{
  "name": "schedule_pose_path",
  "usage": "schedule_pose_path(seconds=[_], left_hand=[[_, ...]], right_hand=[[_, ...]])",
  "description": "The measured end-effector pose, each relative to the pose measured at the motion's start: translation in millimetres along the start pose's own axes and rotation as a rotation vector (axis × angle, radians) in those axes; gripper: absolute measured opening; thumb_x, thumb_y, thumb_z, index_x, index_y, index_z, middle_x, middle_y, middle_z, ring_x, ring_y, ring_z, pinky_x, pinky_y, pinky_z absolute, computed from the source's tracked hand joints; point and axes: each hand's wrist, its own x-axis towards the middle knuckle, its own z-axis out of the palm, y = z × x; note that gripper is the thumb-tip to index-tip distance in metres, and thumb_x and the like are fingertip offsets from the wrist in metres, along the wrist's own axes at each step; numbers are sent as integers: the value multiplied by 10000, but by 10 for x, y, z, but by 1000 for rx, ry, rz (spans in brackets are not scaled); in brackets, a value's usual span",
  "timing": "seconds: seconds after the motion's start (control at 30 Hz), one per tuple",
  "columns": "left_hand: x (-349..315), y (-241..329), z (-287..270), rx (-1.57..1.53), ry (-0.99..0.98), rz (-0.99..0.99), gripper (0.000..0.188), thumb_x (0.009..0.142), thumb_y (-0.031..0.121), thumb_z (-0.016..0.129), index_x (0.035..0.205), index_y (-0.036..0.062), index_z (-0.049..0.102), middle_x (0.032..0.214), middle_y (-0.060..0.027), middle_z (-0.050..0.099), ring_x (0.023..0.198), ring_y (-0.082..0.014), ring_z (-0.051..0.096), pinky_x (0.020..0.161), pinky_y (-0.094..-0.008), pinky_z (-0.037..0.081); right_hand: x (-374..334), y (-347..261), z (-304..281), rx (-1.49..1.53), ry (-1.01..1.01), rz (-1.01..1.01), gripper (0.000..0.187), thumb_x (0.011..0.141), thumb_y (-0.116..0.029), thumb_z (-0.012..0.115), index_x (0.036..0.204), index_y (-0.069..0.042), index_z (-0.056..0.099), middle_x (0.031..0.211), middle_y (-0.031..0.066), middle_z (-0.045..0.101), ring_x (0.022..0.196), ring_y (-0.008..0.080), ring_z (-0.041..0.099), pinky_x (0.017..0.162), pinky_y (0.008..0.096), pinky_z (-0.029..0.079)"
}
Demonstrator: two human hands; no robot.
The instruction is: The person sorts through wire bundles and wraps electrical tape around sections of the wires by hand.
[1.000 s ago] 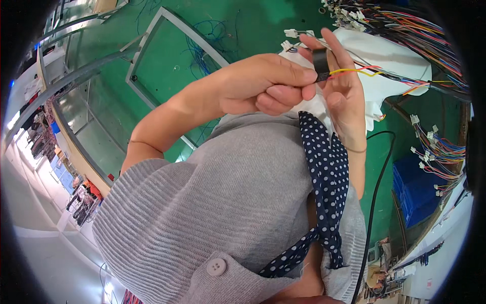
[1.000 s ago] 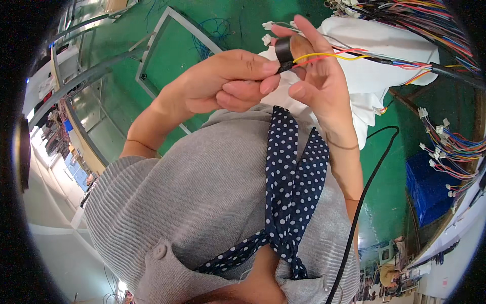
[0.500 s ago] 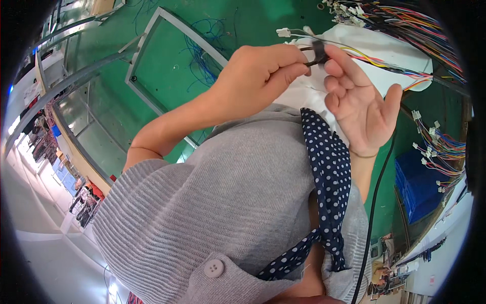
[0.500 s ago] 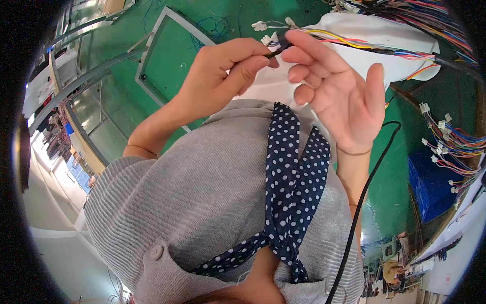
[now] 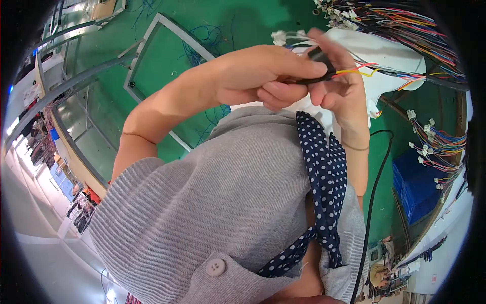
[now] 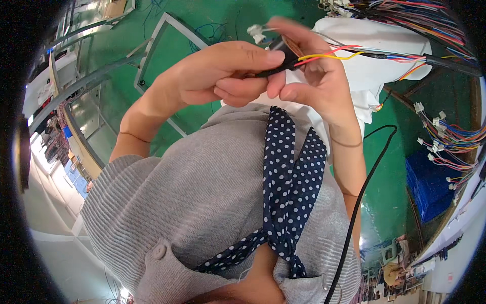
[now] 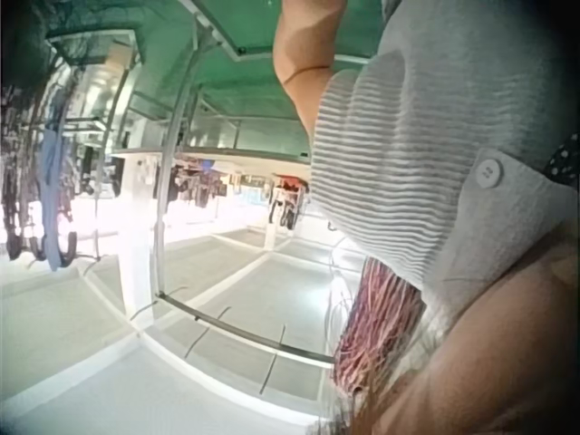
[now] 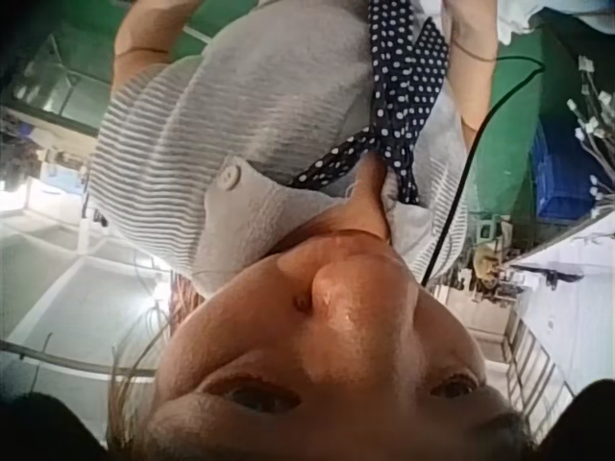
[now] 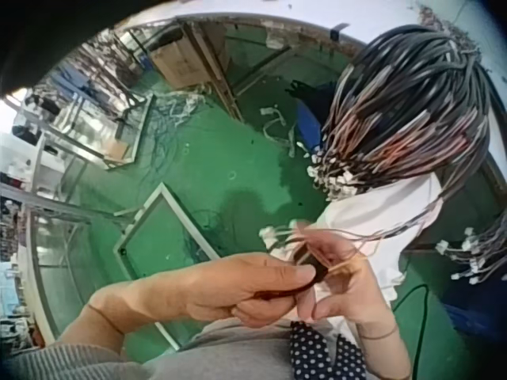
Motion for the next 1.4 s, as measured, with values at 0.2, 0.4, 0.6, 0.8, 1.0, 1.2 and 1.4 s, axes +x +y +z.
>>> schedule_pose_path(seconds=[0.2,0.4,0.6,0.8,1.0,1.2,1.4], left_hand=[[-56,-1,21,-21,54,78,348,1006,283,453,831,17,593,465,89,327,403,-16,240,396,-200,190],[92,-327,-84,909,547,549,223,981,176,499,939,20,652,526,51,455,478,-26,403,465,-185,300],[33,-178,21,802,426,265,219,990,162,482,1000,15,643,764,-59,677,685,-67,609,560,-233,428],[191,-139,-102,525,158,278,279,1008,297,443,951,57,574,709,25,594,667,-32,570,536,-183,407],[175,61,47,119,42,-111,293,1005,321,460,914,60,558,564,90,310,492,-26,301,482,-200,324],[95,27,-37,129,19,9,318,1008,327,444,903,47,553,546,104,261,481,-19,240,461,-223,268],[255,-239,-142,1111,492,580,181,974,186,509,977,35,609,617,47,477,514,-52,366,499,-222,332]], right_hand=[[-54,-52,-93,-208,13,14,418,747,-64,703,1124,13,540,1059,61,565,998,139,542,891,266,422],[-316,-149,91,518,102,163,714,893,-541,517,1292,47,443,1124,136,551,924,176,536,806,277,405],[-380,-335,-43,530,91,249,661,940,-443,513,1333,76,398,1200,160,553,1014,201,545,850,304,431],[-325,-87,-27,109,258,132,626,890,-243,621,1384,57,382,1250,138,547,1195,233,513,986,350,404],[-94,-87,-162,47,48,47,614,806,-150,698,1346,16,459,1199,100,587,1148,214,550,1010,348,402],[-124,-183,-311,-351,70,-5,220,773,25,683,986,3,630,968,22,602,816,67,525,689,201,416],[-343,-85,-296,-3,254,365,455,910,-274,587,1210,63,532,1184,141,562,1038,168,529,869,288,446]])
